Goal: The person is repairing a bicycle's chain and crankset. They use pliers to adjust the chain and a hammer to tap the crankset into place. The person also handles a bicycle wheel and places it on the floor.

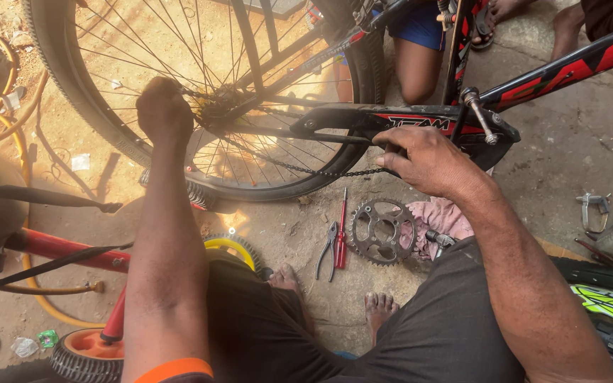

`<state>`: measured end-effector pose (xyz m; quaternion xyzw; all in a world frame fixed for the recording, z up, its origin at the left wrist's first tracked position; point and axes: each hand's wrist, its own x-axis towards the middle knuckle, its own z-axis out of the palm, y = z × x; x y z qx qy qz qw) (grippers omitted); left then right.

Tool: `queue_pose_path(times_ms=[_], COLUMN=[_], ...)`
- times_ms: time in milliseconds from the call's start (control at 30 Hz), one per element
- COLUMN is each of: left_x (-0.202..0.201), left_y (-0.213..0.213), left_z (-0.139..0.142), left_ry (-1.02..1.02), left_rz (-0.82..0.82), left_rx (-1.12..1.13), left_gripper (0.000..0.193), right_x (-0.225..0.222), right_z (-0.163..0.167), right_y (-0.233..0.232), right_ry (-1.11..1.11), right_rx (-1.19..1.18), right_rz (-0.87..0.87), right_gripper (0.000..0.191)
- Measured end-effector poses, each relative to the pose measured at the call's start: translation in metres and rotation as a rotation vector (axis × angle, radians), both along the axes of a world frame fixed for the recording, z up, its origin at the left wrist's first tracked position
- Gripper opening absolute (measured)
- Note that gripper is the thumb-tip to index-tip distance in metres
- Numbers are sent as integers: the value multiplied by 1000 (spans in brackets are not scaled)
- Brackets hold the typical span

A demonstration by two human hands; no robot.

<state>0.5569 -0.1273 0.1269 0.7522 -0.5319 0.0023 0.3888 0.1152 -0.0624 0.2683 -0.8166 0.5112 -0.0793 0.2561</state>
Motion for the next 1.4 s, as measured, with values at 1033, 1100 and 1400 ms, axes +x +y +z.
queue_pose_path(times_ms=[1033, 1100, 1400], left_x=[-33, -74, -247], left_y=[-5, -11, 9], left_z=[42, 65, 102], left_ry=[-35, 136, -9], left_rz=[-138, -245, -972], left_rx=[-412, -570, 220], left_gripper=[12, 8, 17], right_x=[-103, -121, -174], right_z=[-9, -4, 8], right_y=[10, 18, 56], right_ry=[221, 263, 311], right_rx=[189, 152, 192], right_rz=[-356, -389, -523], right_gripper=[42, 40, 41])
